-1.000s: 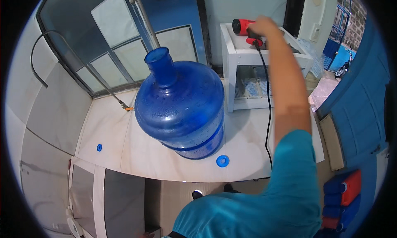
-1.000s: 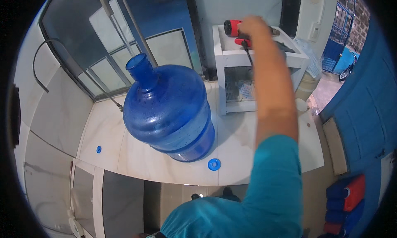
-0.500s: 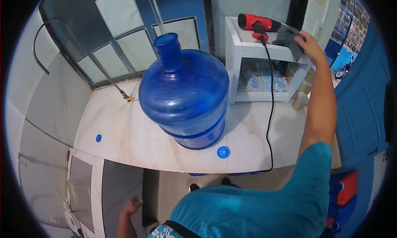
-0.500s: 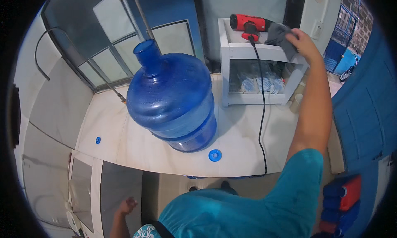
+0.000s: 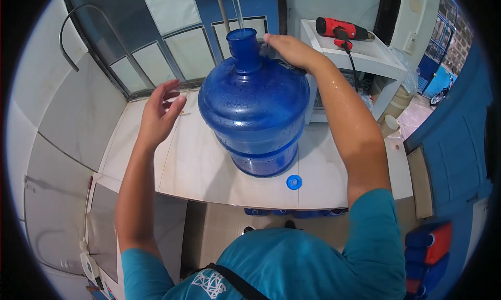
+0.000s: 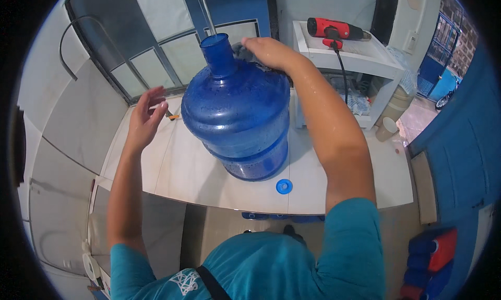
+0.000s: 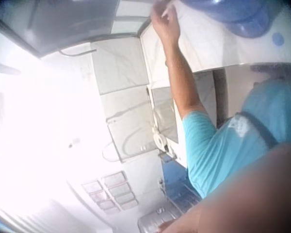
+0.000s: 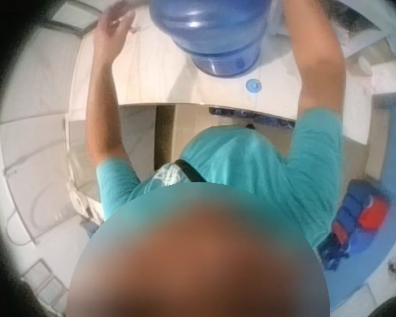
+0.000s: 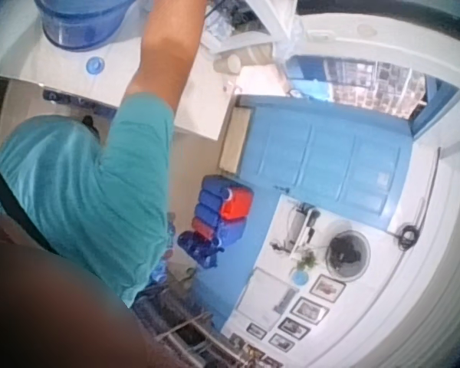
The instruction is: The person cleans large water jugs by scrubbing them with a sponge and rinsing them under a tap. They then place a foil seal on the neck of a filled blue jug and use a heat gun to shrink the seal. Finally, they place the sealed jug with other jugs.
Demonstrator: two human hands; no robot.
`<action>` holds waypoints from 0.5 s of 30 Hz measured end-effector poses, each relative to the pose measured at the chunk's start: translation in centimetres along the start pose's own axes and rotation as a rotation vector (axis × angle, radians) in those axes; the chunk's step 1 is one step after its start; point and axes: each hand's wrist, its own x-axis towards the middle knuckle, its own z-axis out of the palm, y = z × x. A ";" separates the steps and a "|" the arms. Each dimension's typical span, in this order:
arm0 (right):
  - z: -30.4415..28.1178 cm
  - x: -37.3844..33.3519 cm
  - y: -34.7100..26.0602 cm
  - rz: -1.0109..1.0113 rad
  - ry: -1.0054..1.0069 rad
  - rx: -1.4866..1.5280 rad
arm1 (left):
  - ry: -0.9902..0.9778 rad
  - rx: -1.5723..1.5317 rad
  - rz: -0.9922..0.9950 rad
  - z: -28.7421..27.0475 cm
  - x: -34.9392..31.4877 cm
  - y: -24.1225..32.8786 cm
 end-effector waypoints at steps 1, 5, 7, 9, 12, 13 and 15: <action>0.1 -0.1 -0.4 0.097 -0.063 0.144 | 0.024 -0.042 0.008 0.7 0.4 0.2; 2.3 -9.1 -2.6 -0.343 0.147 -0.186 | 0.012 -0.144 -0.095 0.9 -3.4 -4.8; 6.3 -14.8 -6.2 -0.529 0.313 -0.443 | 0.013 -0.255 -0.217 1.9 -6.2 -9.5; 9.3 -16.2 -9.2 -0.617 0.316 -0.661 | -0.116 -0.090 -0.346 4.0 -6.8 -11.8; 11.1 -14.8 -11.2 -0.626 0.394 -0.795 | -0.320 0.308 -0.310 3.7 -10.2 -17.2; 9.5 -14.2 -10.5 -0.560 0.402 -0.693 | -0.355 0.340 -0.345 3.0 -11.9 -18.6; 6.5 -13.7 -8.7 -0.421 0.406 -0.501 | -0.407 0.421 -0.459 2.0 -15.1 -22.0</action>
